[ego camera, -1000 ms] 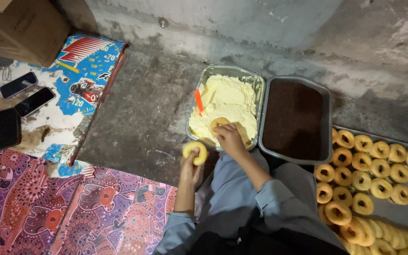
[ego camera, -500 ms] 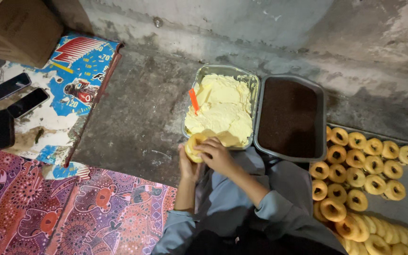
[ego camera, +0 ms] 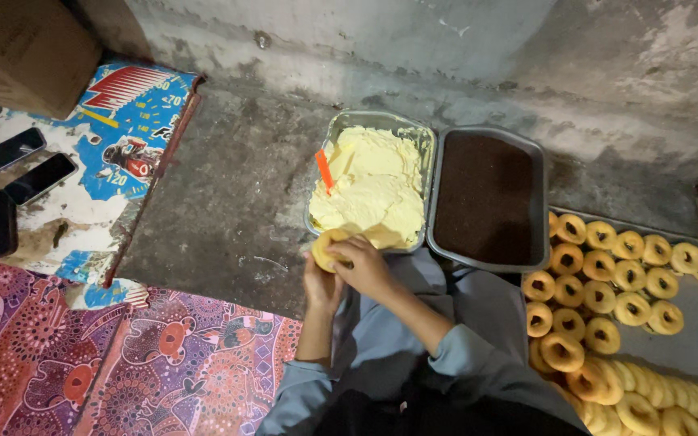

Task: The person repeatedly picks up ring-shaped donuts, dips them into a yellow cream, and then into a dark filling before placing them on a tray. The process is repeated for multiple donuts in a continuous loop.

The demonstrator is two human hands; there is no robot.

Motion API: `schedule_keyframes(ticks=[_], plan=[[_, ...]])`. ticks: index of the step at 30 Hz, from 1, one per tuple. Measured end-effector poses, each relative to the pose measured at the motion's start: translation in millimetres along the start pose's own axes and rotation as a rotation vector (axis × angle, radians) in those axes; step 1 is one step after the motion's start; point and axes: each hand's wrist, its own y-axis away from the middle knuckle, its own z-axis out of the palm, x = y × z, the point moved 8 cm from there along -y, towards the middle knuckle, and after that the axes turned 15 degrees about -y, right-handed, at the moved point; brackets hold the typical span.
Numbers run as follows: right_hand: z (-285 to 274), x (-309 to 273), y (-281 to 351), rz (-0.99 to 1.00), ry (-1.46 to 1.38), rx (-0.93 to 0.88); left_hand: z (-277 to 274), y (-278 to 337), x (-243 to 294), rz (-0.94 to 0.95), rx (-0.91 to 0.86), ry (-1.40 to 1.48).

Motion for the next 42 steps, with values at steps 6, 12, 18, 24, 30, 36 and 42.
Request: schedule_keyframes(ticks=[6, 12, 18, 24, 30, 36, 42], plan=[[-11.8, -7.3, -0.4, 0.03, 0.025, 0.094, 1.9, 8.7, -8.8, -0.025, -0.003, 0.017], [-24.6, -4.6, 12.6, -0.012, 0.165, -0.016, -8.7, 4.9, -3.4, -0.019, -0.083, 0.024], [-11.7, -12.7, 7.8, -0.108, 0.03, -0.058, -10.5, 4.6, -12.8, -0.051, -0.048, 0.059], [-39.3, 33.1, -22.0, -0.122, 0.256, 0.083, -20.5, 8.7, -9.6, -0.033, -0.011, 0.069], [-45.2, 36.9, -11.5, -0.016, 0.132, 0.075, -31.2, 5.0, -20.2, -0.048, 0.039, 0.041], [-38.8, 1.6, 27.6, -0.105, 0.01, -0.074, -12.5, -2.5, -43.1, -0.104, -0.093, 0.009], [-191.9, 58.6, 51.4, 0.046, 0.457, 0.416, 49.1, 12.3, -75.3, -0.222, -0.21, -0.109]])
